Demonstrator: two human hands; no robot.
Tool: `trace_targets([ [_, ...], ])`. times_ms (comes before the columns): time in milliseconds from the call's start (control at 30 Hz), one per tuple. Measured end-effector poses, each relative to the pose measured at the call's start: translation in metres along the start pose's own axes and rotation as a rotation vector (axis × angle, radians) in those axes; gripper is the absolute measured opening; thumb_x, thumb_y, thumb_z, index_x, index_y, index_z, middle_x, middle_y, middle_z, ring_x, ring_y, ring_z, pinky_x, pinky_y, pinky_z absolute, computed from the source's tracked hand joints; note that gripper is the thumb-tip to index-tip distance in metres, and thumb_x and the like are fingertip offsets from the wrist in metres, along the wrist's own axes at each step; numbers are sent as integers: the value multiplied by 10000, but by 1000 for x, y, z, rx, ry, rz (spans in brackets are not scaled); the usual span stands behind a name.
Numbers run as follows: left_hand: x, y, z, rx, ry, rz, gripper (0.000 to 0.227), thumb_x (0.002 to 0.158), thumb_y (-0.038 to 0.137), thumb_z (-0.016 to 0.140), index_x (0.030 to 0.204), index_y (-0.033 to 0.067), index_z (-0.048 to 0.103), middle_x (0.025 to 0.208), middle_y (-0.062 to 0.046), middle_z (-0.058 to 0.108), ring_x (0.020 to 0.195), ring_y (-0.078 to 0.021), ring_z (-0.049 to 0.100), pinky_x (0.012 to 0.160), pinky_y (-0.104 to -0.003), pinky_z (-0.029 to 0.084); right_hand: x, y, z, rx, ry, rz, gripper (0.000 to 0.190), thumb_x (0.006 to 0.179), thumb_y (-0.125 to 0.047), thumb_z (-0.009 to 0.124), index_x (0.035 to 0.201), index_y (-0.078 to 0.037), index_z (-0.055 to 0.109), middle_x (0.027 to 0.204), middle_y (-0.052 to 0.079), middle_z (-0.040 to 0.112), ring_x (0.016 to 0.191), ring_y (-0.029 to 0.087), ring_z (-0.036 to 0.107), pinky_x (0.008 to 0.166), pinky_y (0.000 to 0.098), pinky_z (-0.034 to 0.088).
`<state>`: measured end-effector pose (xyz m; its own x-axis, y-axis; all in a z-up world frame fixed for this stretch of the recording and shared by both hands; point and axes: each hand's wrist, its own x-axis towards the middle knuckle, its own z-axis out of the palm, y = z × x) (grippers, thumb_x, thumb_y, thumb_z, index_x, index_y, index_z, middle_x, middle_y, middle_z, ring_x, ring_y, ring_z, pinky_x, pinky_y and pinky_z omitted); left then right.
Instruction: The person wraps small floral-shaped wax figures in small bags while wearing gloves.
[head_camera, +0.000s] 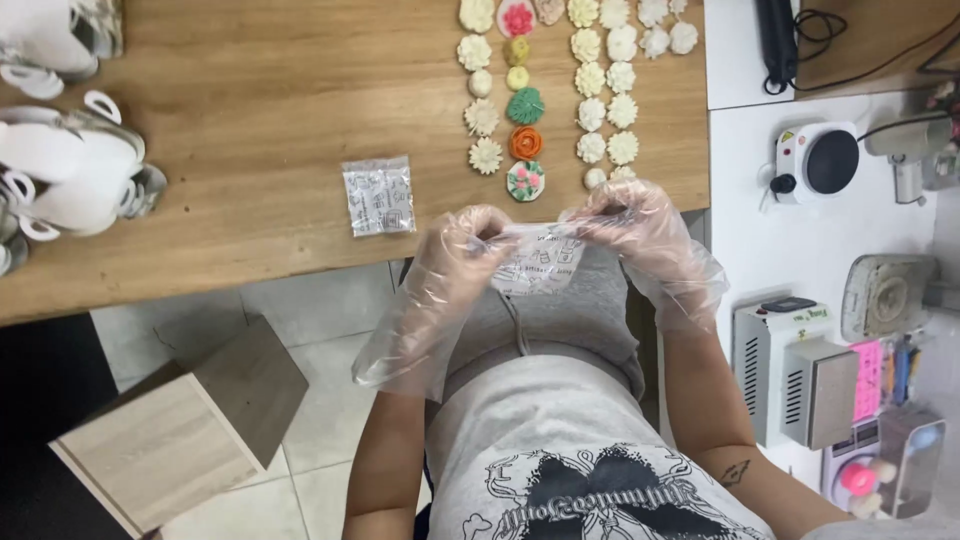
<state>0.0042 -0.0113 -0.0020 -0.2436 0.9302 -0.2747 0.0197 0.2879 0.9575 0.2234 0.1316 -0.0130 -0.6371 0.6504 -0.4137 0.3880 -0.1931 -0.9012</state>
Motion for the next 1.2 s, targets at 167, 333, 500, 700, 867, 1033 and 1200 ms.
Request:
trace_targets([
  [167, 4, -89, 6, -1, 155, 24, 149, 881, 110, 793, 925, 15, 686, 828, -57, 717, 727, -117, 646, 644, -287, 534, 27, 19, 34, 124, 9, 189, 211, 851, -39, 803, 1006, 5, 667, 995, 129, 737, 923, 180, 713, 837, 295, 604],
  [333, 14, -167, -9, 37, 336, -37, 161, 918, 170, 763, 976, 52, 671, 905, -51, 731, 809, -148, 697, 712, -296, 593, 77, 49, 89, 3, -49, 293, 338, 814, -223, 815, 1064, -34, 692, 985, 83, 738, 913, 159, 696, 818, 261, 572],
  [500, 29, -179, -55, 268, 791, -216, 360, 1020, 284, 698, 1222, -2, 614, 1063, -147, 727, 953, -233, 726, 809, -368, 615, 140, 48, 147, -269, 50, 204, 444, 879, -360, 830, 1012, 40, 690, 856, 78, 667, 779, 145, 593, 665, 291, 489],
  [700, 59, -212, -61, 493, 797, -271, 573, 917, 295, 694, 1352, -16, 489, 1072, -196, 739, 909, -268, 729, 796, -394, 628, 174, 75, 200, -104, 160, 71, 221, 880, -134, 757, 1020, 28, 702, 860, 72, 704, 729, 121, 605, 610, 312, 525],
  [867, 64, -186, -60, -55, 613, -474, 577, 872, 145, 739, 1379, 15, 496, 1057, -129, 746, 866, -191, 716, 730, -339, 606, 187, 120, 216, -212, 214, 16, 306, 924, -16, 670, 1216, 39, 593, 1164, 163, 653, 984, 190, 609, 815, 303, 567],
  [1033, 57, -234, -56, -627, 548, -185, 504, 878, 72, 742, 1346, 9, 563, 1114, -121, 736, 911, -166, 708, 789, -305, 613, 165, 68, 197, 26, 241, -48, 832, 813, 0, 756, 1488, 40, 271, 1430, 238, 492, 1252, 252, 538, 1038, 340, 509],
  [1200, 31, -186, -69, -626, 405, -141, 637, 869, 102, 749, 1465, 69, 525, 1277, -162, 654, 1038, -155, 705, 909, -294, 620, 133, 49, 143, 60, -177, 224, 643, 914, -84, 776, 1444, 75, 450, 1331, 208, 640, 1170, 233, 645, 988, 307, 543],
])
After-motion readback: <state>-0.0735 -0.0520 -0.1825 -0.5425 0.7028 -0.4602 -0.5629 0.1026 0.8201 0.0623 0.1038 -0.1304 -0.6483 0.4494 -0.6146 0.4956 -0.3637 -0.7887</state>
